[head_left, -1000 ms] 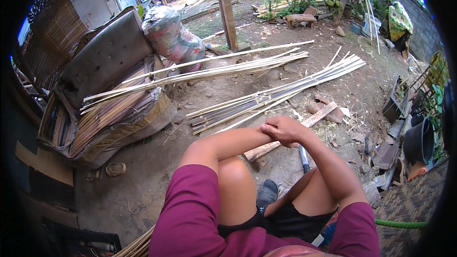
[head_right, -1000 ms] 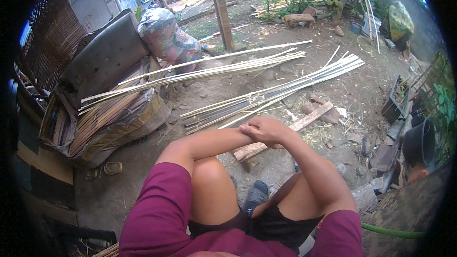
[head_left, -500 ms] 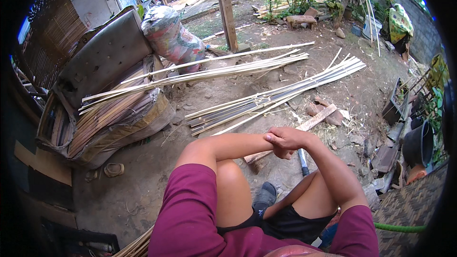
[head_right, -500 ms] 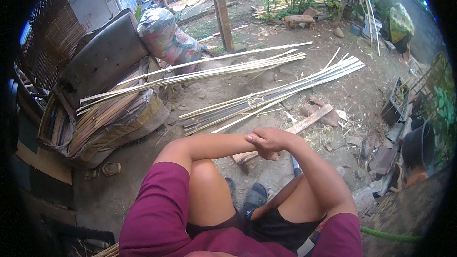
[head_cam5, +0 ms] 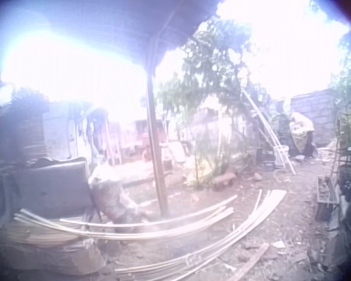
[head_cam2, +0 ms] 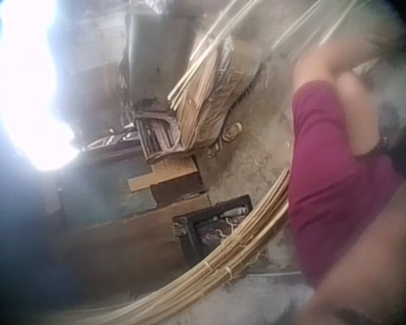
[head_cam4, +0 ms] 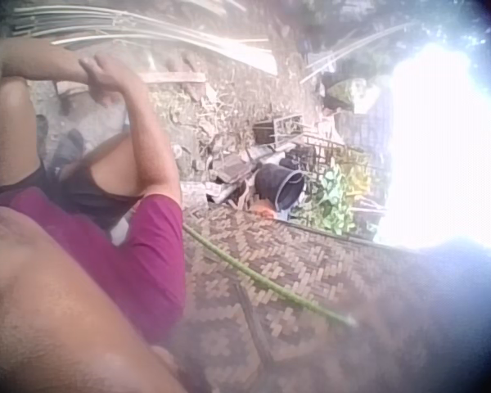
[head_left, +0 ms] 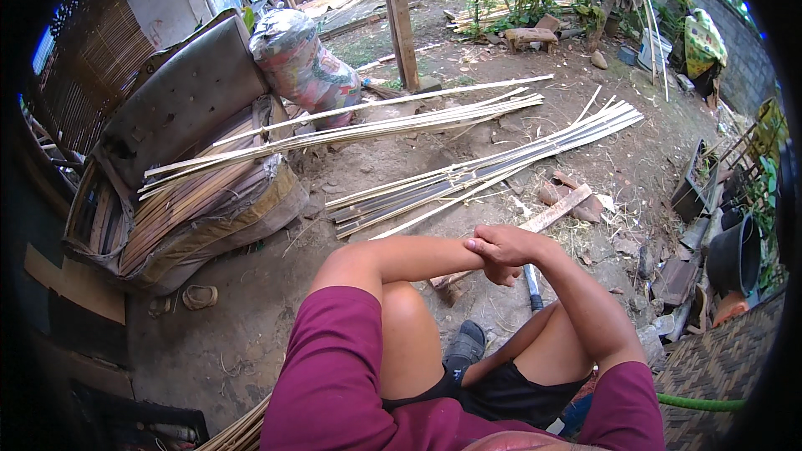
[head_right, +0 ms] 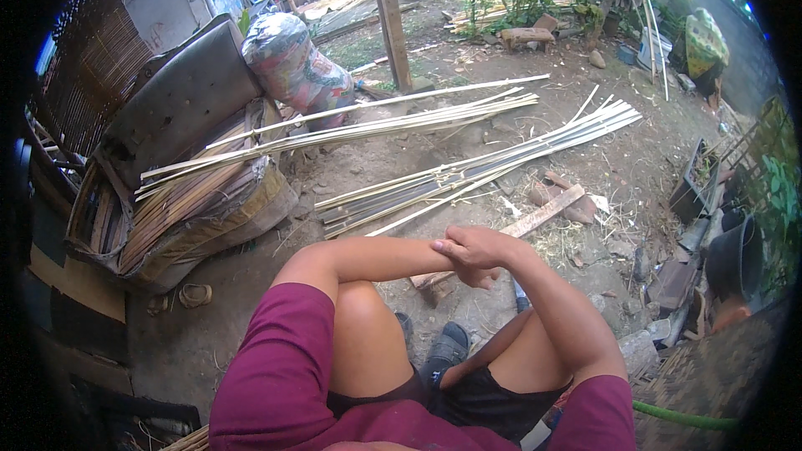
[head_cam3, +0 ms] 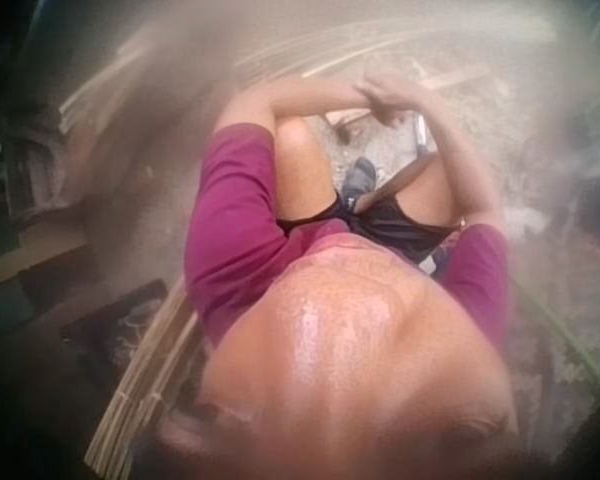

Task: The person sits on the ground and uses a knife to split long bamboo strips into thinner pieces. The person repeatedly positions each strip on a wooden block and strikes it with the knife to separate the layers, then gathers the finished strips.

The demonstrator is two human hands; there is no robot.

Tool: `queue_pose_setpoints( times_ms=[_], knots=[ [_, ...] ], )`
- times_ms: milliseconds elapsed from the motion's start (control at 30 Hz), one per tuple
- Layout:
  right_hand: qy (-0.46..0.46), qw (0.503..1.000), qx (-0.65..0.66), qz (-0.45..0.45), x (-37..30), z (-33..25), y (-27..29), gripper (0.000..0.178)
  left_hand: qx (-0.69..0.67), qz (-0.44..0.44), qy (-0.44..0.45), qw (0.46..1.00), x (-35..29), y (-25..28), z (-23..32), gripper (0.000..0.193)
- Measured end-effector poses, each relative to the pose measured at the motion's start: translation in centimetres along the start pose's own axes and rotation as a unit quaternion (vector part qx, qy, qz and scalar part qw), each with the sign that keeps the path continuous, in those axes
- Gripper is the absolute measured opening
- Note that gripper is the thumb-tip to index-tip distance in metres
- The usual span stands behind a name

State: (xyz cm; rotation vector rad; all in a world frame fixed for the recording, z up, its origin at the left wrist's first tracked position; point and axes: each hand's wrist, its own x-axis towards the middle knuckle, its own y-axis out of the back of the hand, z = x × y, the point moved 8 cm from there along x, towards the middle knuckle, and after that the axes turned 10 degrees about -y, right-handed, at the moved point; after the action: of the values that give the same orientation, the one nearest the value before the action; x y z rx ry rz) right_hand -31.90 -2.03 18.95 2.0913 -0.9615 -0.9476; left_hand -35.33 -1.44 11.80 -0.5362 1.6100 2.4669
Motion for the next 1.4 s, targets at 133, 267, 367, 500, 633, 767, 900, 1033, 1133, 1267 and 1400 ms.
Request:
queue_pose_setpoints(
  times_ms=[133, 267, 367, 500, 633, 767, 900, 1033, 1133, 1267, 1400],
  knots=[
    [0.024, 1.000, -0.013, 0.011, -0.3, -1.0, 0.3, 0.063, 0.001, -0.001, -0.005, 1.000, -0.3, -0.3, 0.1, 0.040],
    [0.005, 1.000, 0.007, 0.012, -1.4, -2.1, 1.0, 0.063, 0.000, 0.000, -0.014, 1.000, -0.5, -0.4, 0.5, 0.040],
    [0.003, 0.999, 0.035, 0.011, -1.1, -1.7, 0.3, 0.064, 0.002, 0.002, -0.021, 1.000, -0.5, -0.3, 0.9, 0.040],
    [-0.004, 0.999, 0.046, -0.021, -1.0, -1.7, -0.1, 0.066, 0.002, 0.001, -0.029, 1.000, -0.7, -0.5, 1.2, 0.040],
    [-0.016, 0.999, 0.025, -0.017, -1.4, -1.9, 0.4, 0.068, 0.007, 0.006, -0.044, 0.999, -0.4, 0.0, 2.1, 0.040],
    [-0.017, 1.000, 0.004, 0.000, -0.3, -1.0, -0.8, 0.069, 0.006, 0.002, -0.053, 0.999, -0.6, -0.3, 2.5, 0.040],
    [-0.022, 1.000, 0.012, -0.005, -0.5, -1.3, -0.8, 0.069, 0.004, 0.004, -0.068, 0.998, -0.4, -0.3, 3.4, 0.040],
    [-0.012, 1.000, 0.009, -0.026, -0.4, -1.9, -0.9, 0.066, 0.002, 0.003, -0.080, 0.997, -0.4, -0.6, 4.0, 0.040],
    [-0.010, 1.000, 0.014, -0.021, -1.2, -2.0, 0.0, 0.059, 0.013, 0.015, -0.097, 0.995, -0.1, 0.3, 4.9, 0.041],
    [-0.029, 0.999, 0.023, -0.039, -1.0, -1.7, -0.3, 0.059, 0.012, 0.017, -0.096, 0.995, -0.5, 0.3, 4.1, 0.041],
    [-0.033, 0.998, 0.018, -0.047, -0.9, -1.4, -0.5, 0.060, 0.017, 0.016, -0.091, 0.996, -0.9, 0.4, 3.3, 0.041]
  ],
)
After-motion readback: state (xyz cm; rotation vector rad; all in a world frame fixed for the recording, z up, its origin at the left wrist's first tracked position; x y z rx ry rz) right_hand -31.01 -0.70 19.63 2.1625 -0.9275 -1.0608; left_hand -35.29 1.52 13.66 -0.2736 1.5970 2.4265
